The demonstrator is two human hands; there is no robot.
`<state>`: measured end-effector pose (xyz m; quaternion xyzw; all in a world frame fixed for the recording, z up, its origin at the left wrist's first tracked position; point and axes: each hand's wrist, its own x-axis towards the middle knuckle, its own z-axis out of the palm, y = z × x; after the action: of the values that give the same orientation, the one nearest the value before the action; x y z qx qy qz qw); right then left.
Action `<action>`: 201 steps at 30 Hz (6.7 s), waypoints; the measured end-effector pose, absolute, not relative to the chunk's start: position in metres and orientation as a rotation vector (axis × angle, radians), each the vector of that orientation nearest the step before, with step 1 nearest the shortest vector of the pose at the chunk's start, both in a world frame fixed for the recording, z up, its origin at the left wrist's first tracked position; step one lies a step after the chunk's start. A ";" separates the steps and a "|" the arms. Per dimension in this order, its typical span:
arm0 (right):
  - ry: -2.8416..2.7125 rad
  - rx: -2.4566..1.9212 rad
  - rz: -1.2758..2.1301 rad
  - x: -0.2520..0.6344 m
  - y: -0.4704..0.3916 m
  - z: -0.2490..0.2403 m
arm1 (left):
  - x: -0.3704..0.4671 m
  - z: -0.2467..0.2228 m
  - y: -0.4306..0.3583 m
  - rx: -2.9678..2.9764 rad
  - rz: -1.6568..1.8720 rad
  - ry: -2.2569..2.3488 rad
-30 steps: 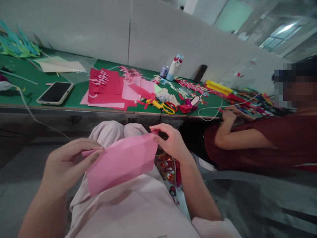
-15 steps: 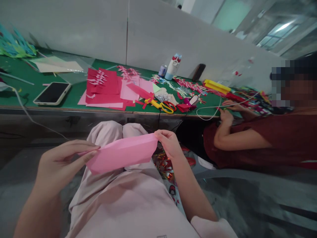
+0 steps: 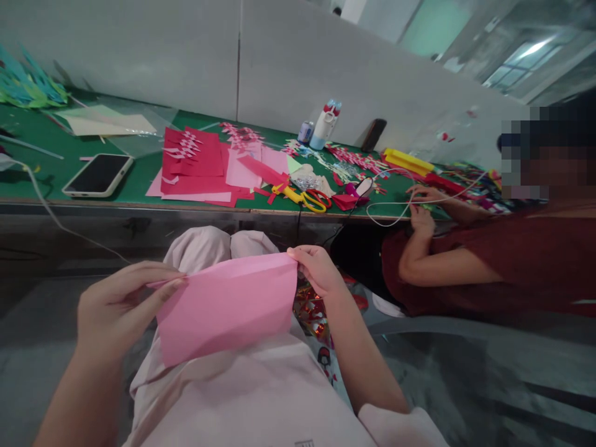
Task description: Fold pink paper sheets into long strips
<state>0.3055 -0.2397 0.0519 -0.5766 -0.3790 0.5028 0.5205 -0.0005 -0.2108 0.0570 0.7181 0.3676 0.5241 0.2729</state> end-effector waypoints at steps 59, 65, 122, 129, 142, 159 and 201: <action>-2.405 -1.006 0.229 0.244 -0.237 0.098 | 0.022 0.089 -0.209 2.445 0.808 0.854; -2.281 -1.062 0.226 0.256 -0.239 0.104 | 0.019 0.086 -0.205 2.445 0.777 0.894; -0.747 -1.175 1.664 0.280 -0.246 0.074 | 0.004 0.073 -0.208 2.620 1.279 1.029; -0.709 -1.264 1.577 0.268 -0.245 0.074 | 0.021 0.070 -0.207 2.840 1.120 0.937; -0.822 -1.221 1.532 0.264 -0.251 0.082 | 0.035 0.078 -0.213 2.700 1.165 0.919; -1.480 -1.306 1.308 0.272 -0.249 0.107 | 0.035 0.107 -0.192 2.100 0.442 0.889; -1.931 -1.409 0.245 0.244 -0.253 0.108 | 0.091 0.052 -0.229 0.845 1.425 0.854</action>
<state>0.2438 -0.2530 0.1078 -0.5467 -0.7494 0.0952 0.3612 0.0909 -0.2287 0.0524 0.3641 0.3677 0.6138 0.5962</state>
